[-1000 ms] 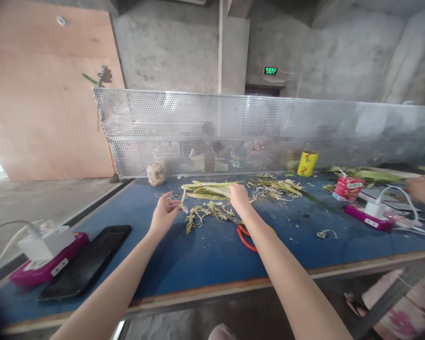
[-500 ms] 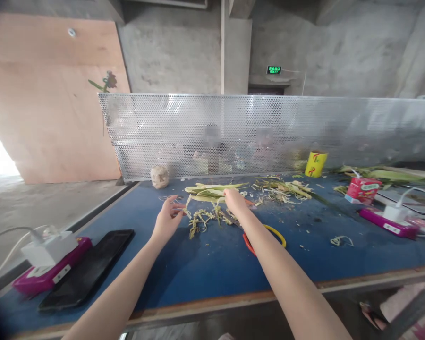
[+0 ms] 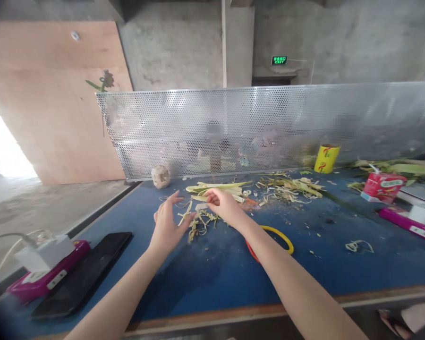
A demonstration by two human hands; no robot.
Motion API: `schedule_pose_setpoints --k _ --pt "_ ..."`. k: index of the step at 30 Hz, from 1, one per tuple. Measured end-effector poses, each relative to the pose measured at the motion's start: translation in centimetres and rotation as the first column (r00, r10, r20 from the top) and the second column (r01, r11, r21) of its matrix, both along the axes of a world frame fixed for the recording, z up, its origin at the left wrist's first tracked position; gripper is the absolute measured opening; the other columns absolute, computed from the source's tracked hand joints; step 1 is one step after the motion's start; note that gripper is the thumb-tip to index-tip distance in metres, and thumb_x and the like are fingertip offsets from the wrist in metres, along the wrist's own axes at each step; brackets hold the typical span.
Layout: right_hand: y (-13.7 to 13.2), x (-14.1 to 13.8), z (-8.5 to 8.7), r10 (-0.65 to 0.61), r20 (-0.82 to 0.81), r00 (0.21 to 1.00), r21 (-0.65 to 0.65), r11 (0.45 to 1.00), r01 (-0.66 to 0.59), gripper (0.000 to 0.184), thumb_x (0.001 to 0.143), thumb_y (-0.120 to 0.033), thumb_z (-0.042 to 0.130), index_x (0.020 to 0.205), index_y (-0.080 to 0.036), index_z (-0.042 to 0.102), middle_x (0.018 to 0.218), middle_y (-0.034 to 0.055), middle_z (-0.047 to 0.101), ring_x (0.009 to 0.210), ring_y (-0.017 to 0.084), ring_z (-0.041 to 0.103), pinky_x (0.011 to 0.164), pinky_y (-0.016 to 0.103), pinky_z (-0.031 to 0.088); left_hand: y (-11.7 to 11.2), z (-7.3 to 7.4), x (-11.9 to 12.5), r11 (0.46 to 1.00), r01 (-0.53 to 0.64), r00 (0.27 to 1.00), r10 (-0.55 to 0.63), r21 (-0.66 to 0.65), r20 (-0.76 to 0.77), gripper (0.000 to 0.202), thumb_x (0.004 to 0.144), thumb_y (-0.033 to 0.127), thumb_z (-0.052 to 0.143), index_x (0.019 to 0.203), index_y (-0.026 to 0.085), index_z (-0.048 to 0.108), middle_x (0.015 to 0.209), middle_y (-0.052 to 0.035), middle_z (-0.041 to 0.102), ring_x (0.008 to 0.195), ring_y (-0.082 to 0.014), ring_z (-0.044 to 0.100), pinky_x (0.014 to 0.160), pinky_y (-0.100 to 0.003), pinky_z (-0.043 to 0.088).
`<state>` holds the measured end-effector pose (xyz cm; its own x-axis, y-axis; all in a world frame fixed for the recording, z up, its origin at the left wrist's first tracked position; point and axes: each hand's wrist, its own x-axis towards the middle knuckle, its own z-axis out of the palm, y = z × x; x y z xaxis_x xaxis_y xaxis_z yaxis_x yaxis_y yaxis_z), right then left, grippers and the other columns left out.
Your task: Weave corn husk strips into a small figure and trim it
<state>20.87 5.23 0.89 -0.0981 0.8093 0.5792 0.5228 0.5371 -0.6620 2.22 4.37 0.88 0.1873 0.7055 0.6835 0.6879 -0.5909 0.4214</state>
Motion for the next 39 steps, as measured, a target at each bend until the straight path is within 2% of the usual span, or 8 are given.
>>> schedule_pose_setpoints --k 3,8,15,20,25,30,34,39 --pt "-1.5 -1.0 0.4 0.134 -0.053 0.990 -0.062 0.989 -0.137 0.028 0.071 -0.007 0.055 0.097 -0.018 0.053 0.081 0.0008 0.058 0.074 0.012 0.060 0.072 0.028 0.051 -0.8 0.3 0.9 0.987 0.141 0.989 -0.144 -0.083 -0.032 0.053 0.074 0.026 0.057 0.122 0.023 0.035 0.106 -0.0058 0.062 0.106 -0.0230 0.053 0.092 -0.046 0.031" --pt "-2.7 -1.1 0.7 0.133 -0.003 0.991 -0.127 0.983 -0.132 0.025 0.071 -0.002 0.051 0.090 -0.018 0.056 0.077 0.0010 0.058 0.068 0.012 0.058 0.064 0.027 0.048 -1.5 0.3 1.6 0.951 0.261 0.965 -0.251 -0.165 0.078 0.041 0.077 0.027 0.053 0.117 0.024 0.043 0.089 -0.0013 0.066 0.086 -0.0175 0.061 0.081 -0.035 0.042" --pt "-2.0 0.0 0.9 0.004 0.093 0.996 -0.092 0.996 0.005 0.018 0.072 -0.003 0.050 0.078 -0.018 0.058 0.073 0.0015 0.060 0.066 0.013 0.055 0.062 0.026 0.045 -0.4 0.9 0.4 0.886 0.380 0.825 -0.196 -0.265 0.529 0.042 0.077 0.032 0.055 0.116 0.018 0.048 0.078 -0.0034 0.070 0.070 -0.0160 0.065 0.064 -0.028 0.048" --pt "-1.5 0.3 0.7 0.001 0.008 1.000 -0.070 0.998 -0.001 0.017 0.073 -0.004 0.048 0.076 -0.019 0.054 0.077 0.0015 0.061 0.072 0.014 0.060 0.067 0.029 0.047 0.1 1.9 -0.2 0.875 0.375 0.763 -0.104 -0.306 0.638 0.048 0.073 0.035 0.060 0.116 0.015 0.050 0.078 -0.0056 0.072 0.070 -0.0163 0.067 0.060 -0.025 0.048" --pt "-1.0 0.6 0.5 0.006 -0.238 0.971 -0.084 0.996 -0.026 0.014 0.073 -0.006 0.046 0.080 -0.018 0.051 0.071 0.0006 0.058 0.068 0.015 0.062 0.065 0.030 0.050 0.4 1.6 -0.5 0.865 0.309 0.847 -0.062 -0.395 0.528 0.051 0.073 0.037 0.058 0.118 0.014 0.048 0.076 -0.0066 0.071 0.079 -0.0195 0.066 0.062 -0.027 0.047" --pt "-0.9 0.4 0.4 0.018 -0.247 0.969 -0.053 0.998 -0.032 0.015 0.070 -0.006 0.051 0.080 -0.018 0.053 0.077 0.0027 0.060 0.074 0.014 0.060 0.074 0.032 0.050 0.5 1.0 -0.2 0.959 0.178 0.983 -0.162 -0.219 0.089 0.069 0.066 0.019 0.060 0.129 0.018 0.032 0.119 -0.0127 0.056 0.109 -0.0244 0.051 0.084 -0.040 0.042" --pt "-1.1 0.2 0.4 0.007 -0.192 0.981 -0.016 1.000 -0.010 0.015 0.071 -0.007 0.049 0.080 -0.018 0.054 0.077 0.0026 0.062 0.073 0.014 0.060 0.072 0.031 0.050 -0.5 1.3 0.5 0.938 0.299 0.901 -0.338 -0.173 -0.273 0.067 0.068 0.007 0.047 0.131 0.027 0.031 0.120 -0.0068 0.056 0.116 -0.0244 0.043 0.095 -0.048 0.030" --pt "-0.6 1.2 0.4 -0.160 -0.188 0.969 0.036 0.985 0.170 0.013 0.070 -0.007 0.048 0.075 -0.018 0.053 0.074 0.0026 0.061 0.070 0.015 0.058 0.071 0.033 0.048 -1.0 1.7 0.4 0.926 0.295 0.899 -0.352 -0.235 -0.260 0.068 0.070 0.005 0.040 0.133 0.024 0.024 0.119 -0.0094 0.056 0.116 -0.0243 0.044 0.096 -0.051 0.027"
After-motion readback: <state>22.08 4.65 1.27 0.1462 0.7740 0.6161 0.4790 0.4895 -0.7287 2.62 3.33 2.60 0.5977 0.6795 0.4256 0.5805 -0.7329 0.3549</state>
